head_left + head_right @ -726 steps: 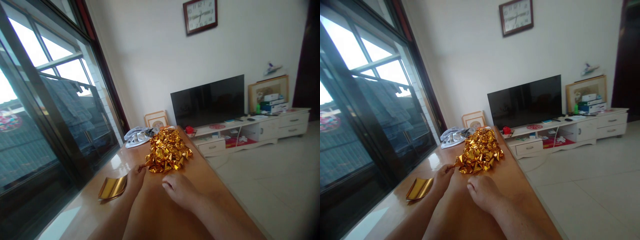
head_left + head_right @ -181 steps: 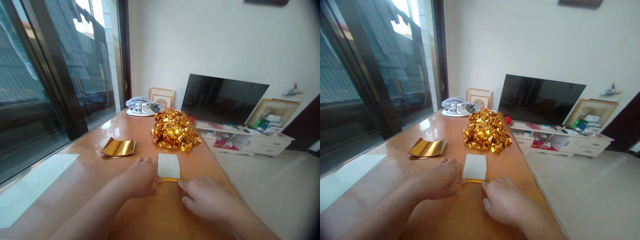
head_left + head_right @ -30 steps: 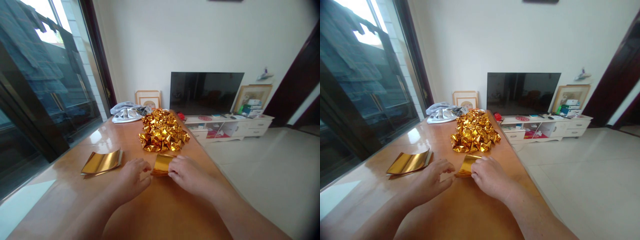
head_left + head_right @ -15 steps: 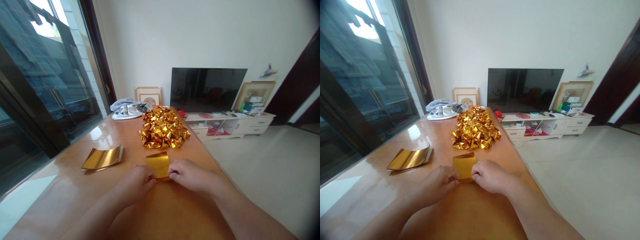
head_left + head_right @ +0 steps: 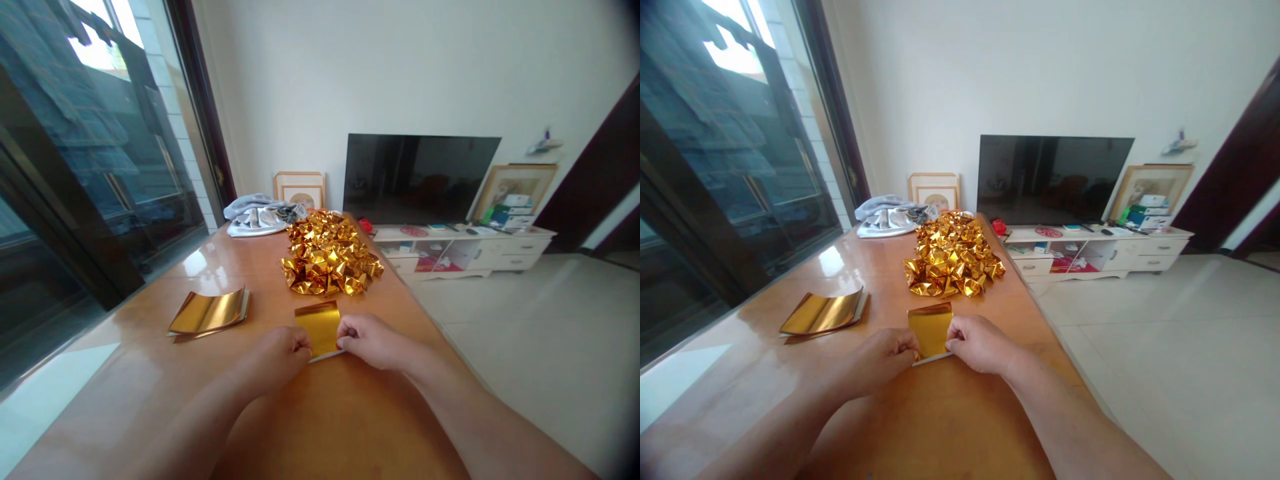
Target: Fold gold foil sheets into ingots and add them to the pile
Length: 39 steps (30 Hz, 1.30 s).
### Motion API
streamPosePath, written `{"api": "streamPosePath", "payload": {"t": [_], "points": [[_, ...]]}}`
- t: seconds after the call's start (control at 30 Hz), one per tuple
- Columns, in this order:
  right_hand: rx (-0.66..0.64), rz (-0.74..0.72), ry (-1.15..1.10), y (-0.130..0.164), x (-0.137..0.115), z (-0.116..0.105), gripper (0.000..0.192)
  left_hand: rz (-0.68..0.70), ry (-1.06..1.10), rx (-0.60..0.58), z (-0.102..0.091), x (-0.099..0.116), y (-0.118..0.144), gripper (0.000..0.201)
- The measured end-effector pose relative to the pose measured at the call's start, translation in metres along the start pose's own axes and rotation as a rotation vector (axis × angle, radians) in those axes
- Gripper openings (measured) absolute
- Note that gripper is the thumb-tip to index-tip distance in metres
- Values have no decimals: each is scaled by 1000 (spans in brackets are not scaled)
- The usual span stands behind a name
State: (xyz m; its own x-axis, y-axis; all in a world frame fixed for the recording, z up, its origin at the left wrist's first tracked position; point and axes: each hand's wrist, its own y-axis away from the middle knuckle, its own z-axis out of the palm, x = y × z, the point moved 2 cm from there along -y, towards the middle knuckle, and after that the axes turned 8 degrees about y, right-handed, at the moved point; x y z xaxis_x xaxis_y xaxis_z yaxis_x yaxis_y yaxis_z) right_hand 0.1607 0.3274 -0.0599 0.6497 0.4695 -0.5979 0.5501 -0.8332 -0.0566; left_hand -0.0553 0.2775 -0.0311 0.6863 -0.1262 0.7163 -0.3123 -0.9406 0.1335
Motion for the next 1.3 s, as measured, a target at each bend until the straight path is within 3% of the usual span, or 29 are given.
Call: {"api": "streamPosePath", "payload": {"t": [0.37, 1.13, 1.3], "points": [[-10, 58, 27, 3, -7, -5, 2, -38, 80, -31, 0, -4, -2, 18], [23, 59, 126, 1, -1, 2, 3, 0, -93, 36, 3, -6, -2, 12], [39, 71, 114, 1, -1, 2, 3, 61, -156, 56, 4, -6, -1, 16]]}}
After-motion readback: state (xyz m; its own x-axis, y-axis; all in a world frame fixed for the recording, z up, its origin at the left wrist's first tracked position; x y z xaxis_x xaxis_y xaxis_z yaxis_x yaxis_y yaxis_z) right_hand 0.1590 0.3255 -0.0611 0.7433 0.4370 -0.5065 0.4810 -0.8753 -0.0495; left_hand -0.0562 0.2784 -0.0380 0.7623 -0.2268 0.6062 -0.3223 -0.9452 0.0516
